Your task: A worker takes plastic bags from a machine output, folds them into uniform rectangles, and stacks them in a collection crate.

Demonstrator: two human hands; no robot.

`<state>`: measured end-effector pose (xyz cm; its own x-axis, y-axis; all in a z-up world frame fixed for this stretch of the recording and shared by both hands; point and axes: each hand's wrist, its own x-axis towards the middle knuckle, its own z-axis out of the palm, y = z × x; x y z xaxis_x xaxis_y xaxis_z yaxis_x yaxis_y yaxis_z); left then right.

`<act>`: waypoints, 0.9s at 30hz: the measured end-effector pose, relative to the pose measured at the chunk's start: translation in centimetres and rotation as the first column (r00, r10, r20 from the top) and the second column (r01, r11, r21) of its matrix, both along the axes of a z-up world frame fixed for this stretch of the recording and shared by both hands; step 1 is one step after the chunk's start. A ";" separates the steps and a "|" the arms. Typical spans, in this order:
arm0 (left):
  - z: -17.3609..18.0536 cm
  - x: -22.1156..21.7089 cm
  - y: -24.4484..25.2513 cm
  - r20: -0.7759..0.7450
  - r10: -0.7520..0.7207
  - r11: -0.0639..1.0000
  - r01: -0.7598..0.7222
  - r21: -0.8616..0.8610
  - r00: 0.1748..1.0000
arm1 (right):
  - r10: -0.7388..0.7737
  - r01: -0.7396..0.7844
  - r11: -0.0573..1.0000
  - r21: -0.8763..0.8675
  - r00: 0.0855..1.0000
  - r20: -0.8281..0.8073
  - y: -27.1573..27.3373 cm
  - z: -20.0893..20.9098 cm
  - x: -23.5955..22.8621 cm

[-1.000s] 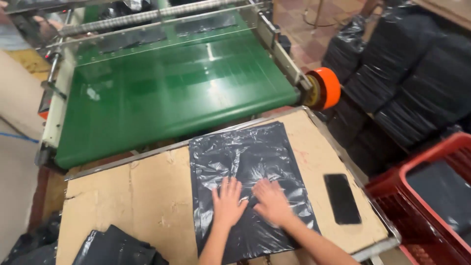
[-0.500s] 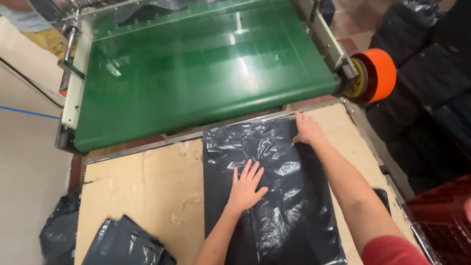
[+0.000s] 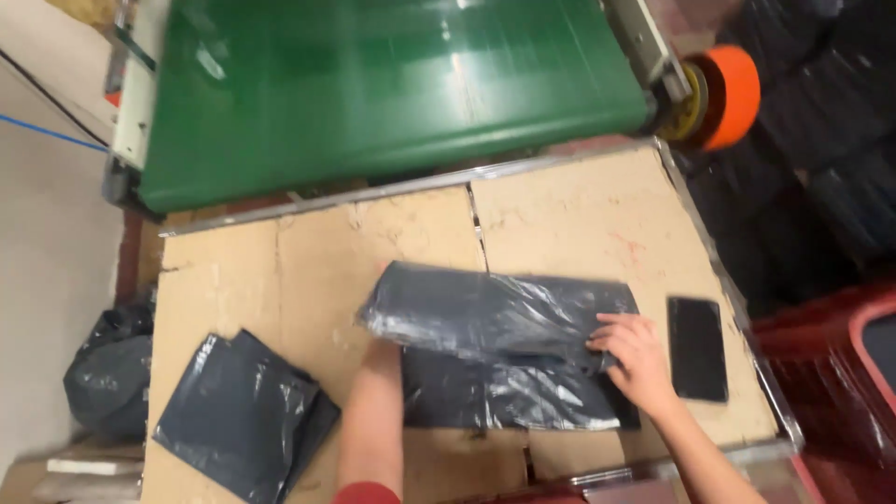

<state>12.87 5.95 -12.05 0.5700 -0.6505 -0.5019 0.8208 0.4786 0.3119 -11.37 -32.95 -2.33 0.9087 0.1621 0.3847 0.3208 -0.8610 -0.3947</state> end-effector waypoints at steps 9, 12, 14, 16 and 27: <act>-3.4 -3.1 4.0 0.390 -0.146 0.572 -0.244 0.783 0.909 | -0.123 0.032 0.968 -0.247 0.924 -0.362 1.8 -3.3 -7.2; 5.1 -8.0 -0.6 0.497 -0.616 -0.072 -0.672 0.737 0.611 | -0.177 0.052 0.950 -0.309 0.903 -0.393 4.7 1.8 -6.2; 6.9 -11.5 -6.2 0.483 -0.776 -0.010 -0.774 0.633 0.405 | -0.090 0.050 0.988 -0.144 0.953 -0.288 9.5 3.6 -2.1; 7.1 -15.2 -9.9 0.426 -0.888 0.086 -0.848 0.523 0.173 | -0.024 0.028 0.999 0.021 0.986 -0.164 13.5 2.4 1.2; 6.6 -20.3 6.5 0.164 -0.977 0.214 -0.697 0.684 -0.139 | -0.509 0.487 0.785 -0.383 0.859 0.050 5.3 -6.6 2.6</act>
<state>-7.39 12.46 -5.48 0.7274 -0.6862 0.0055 -0.6671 -0.7051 0.2406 -8.72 -27.64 -8.96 0.9196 -0.1994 0.3385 -0.2055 -0.9785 -0.0181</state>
